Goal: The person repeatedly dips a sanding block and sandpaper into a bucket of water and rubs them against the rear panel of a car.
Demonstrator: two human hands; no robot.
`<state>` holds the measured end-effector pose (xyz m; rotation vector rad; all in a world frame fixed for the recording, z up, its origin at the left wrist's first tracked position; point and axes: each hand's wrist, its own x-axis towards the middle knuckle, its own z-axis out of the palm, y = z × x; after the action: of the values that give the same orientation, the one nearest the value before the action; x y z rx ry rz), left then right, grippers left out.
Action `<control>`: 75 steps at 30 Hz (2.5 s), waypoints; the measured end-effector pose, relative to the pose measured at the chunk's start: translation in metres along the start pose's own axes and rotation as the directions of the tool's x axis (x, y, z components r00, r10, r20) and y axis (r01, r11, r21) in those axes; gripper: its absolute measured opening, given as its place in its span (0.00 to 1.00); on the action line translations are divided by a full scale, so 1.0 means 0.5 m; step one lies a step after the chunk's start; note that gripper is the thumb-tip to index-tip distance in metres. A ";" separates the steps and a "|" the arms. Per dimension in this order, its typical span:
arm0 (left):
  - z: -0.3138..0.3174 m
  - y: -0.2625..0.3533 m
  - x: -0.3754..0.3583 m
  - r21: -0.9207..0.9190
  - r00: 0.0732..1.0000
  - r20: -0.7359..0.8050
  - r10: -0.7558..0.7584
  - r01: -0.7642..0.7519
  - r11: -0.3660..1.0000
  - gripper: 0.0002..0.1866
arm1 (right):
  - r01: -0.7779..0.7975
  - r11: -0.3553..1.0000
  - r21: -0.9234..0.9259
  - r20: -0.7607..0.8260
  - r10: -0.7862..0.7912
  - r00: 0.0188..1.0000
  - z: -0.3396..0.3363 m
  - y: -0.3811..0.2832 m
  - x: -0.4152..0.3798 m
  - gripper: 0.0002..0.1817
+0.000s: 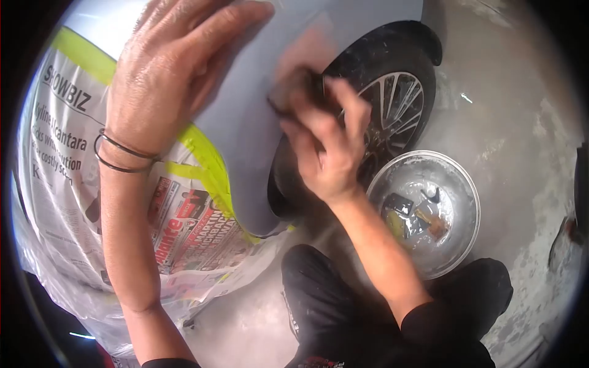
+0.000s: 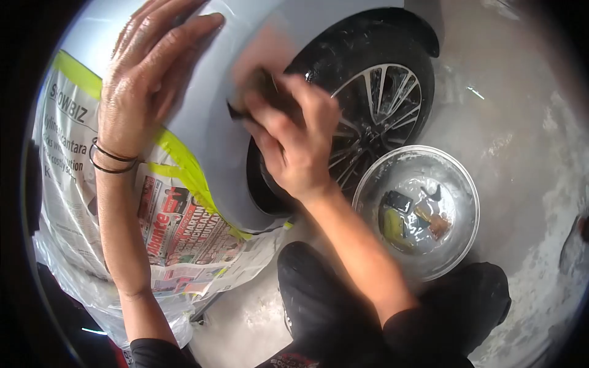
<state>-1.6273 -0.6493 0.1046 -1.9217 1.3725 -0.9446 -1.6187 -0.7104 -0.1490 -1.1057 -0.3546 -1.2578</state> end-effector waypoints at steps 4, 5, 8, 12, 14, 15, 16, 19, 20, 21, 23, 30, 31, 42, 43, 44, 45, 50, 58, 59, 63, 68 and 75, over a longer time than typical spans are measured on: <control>-0.017 0.008 0.004 0.024 0.998 0.064 -0.010 0.008 1.000 0.13 | 0.070 0.993 -0.091 0.035 -0.068 0.997 0.000 0.030 0.082 0.21; -0.013 0.012 0.002 0.008 0.996 0.080 -0.046 0.045 0.999 0.14 | 0.070 0.995 -0.074 0.013 -0.070 0.997 0.006 0.036 0.103 0.21; -0.012 0.014 0.005 -0.020 0.993 0.090 -0.071 0.073 0.997 0.15 | 0.056 0.997 -0.061 -0.040 -0.058 0.997 0.018 0.040 0.113 0.20; -0.013 0.007 0.006 0.026 0.998 0.067 -0.018 0.016 1.000 0.15 | -0.063 0.998 -0.024 0.043 0.064 0.997 -0.014 -0.012 -0.017 0.21; -0.023 0.017 0.015 0.048 0.996 0.089 -0.021 0.017 0.999 0.15 | 0.109 0.981 -0.159 0.137 -0.087 0.987 -0.038 0.022 0.038 0.23; -0.020 0.016 0.014 0.009 0.994 0.096 -0.049 0.049 0.999 0.15 | 0.057 0.984 -0.167 0.041 -0.051 0.998 -0.027 0.059 0.085 0.20; -0.020 0.018 0.014 0.001 0.993 0.101 -0.066 0.066 0.998 0.15 | 0.012 0.987 -0.160 -0.032 -0.017 0.999 -0.019 0.083 0.109 0.19; -0.015 0.024 0.012 -0.015 0.992 0.079 -0.097 0.098 0.995 0.15 | -0.061 0.990 -0.124 -0.099 0.048 0.994 -0.007 0.073 0.098 0.19; -0.012 0.021 0.013 -0.008 0.995 0.061 -0.083 0.083 0.996 0.15 | -0.051 0.990 -0.128 -0.043 0.046 0.998 -0.005 0.033 0.053 0.21; -0.010 0.019 0.014 0.001 0.997 0.043 -0.069 0.069 0.998 0.15 | -0.041 0.991 -0.131 0.014 0.043 0.999 -0.004 -0.006 0.009 0.22; -0.007 0.011 0.006 0.019 0.998 0.048 -0.034 0.033 0.999 0.14 | 0.054 0.985 -0.163 0.117 -0.035 0.992 -0.024 -0.023 -0.009 0.25; -0.027 0.018 0.014 -0.004 0.994 0.084 -0.076 0.077 0.997 0.14 | -0.094 0.974 -0.205 0.002 0.096 0.995 -0.015 0.007 0.035 0.25; -0.035 0.012 0.017 0.025 0.994 0.104 -0.034 0.031 0.999 0.14 | -0.077 0.979 -0.189 0.062 0.090 0.994 -0.017 -0.031 0.005 0.25; -0.019 0.007 0.006 0.036 0.998 0.059 -0.033 0.031 0.999 0.15 | 0.003 0.955 -0.297 0.051 0.013 0.999 -0.028 -0.022 0.018 0.22; -0.025 0.009 0.009 0.024 0.996 0.079 -0.030 0.028 0.999 0.15 | 0.071 0.954 -0.292 0.090 -0.046 0.995 -0.033 -0.015 0.022 0.22; -0.028 0.010 0.009 0.016 0.995 0.094 -0.036 0.035 0.999 0.16 | 0.139 0.949 -0.282 0.132 -0.106 0.986 -0.044 0.005 0.029 0.22; -0.030 0.011 0.008 0.008 0.993 0.109 -0.043 0.042 0.999 0.16 | 0.205 0.941 -0.270 0.172 -0.162 0.972 -0.053 0.029 0.039 0.21; -0.034 0.016 0.012 -0.003 0.980 0.161 -0.116 0.118 0.993 0.18 | -0.049 0.952 -0.301 -0.111 0.016 0.994 -0.042 0.127 0.167 0.19; -0.021 0.010 0.009 0.023 0.987 0.145 -0.064 0.062 0.998 0.20 | 0.073 0.981 -0.178 0.097 -0.056 0.994 -0.016 -0.013 0.062 0.16; -0.015 0.009 0.005 0.010 0.992 0.108 -0.061 0.060 0.998 0.19 | 0.107 0.977 -0.183 0.078 -0.095 0.992 -0.012 0.000 0.080 0.17; -0.015 0.018 -0.007 -0.055 0.991 0.092 -0.095 0.100 0.993 0.19 | 0.083 0.973 -0.213 0.016 -0.081 0.997 0.001 0.026 0.090 0.22; 0.005 -0.016 -0.018 -0.095 0.999 0.004 -0.031 0.032 0.995 0.19 | 0.081 0.987 -0.141 0.078 -0.070 0.994 -0.021 -0.017 -0.022 0.21; -0.009 -0.007 -0.005 -0.024 0.998 0.063 -0.004 0.006 1.000 0.17 | 0.020 0.981 -0.190 0.018 -0.017 1.000 -0.008 -0.007 0.017 0.19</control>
<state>-1.6299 -0.6460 0.1095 -1.9572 1.3489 -0.8657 -1.6204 -0.7184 -0.1427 -1.2781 -0.2606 -1.3207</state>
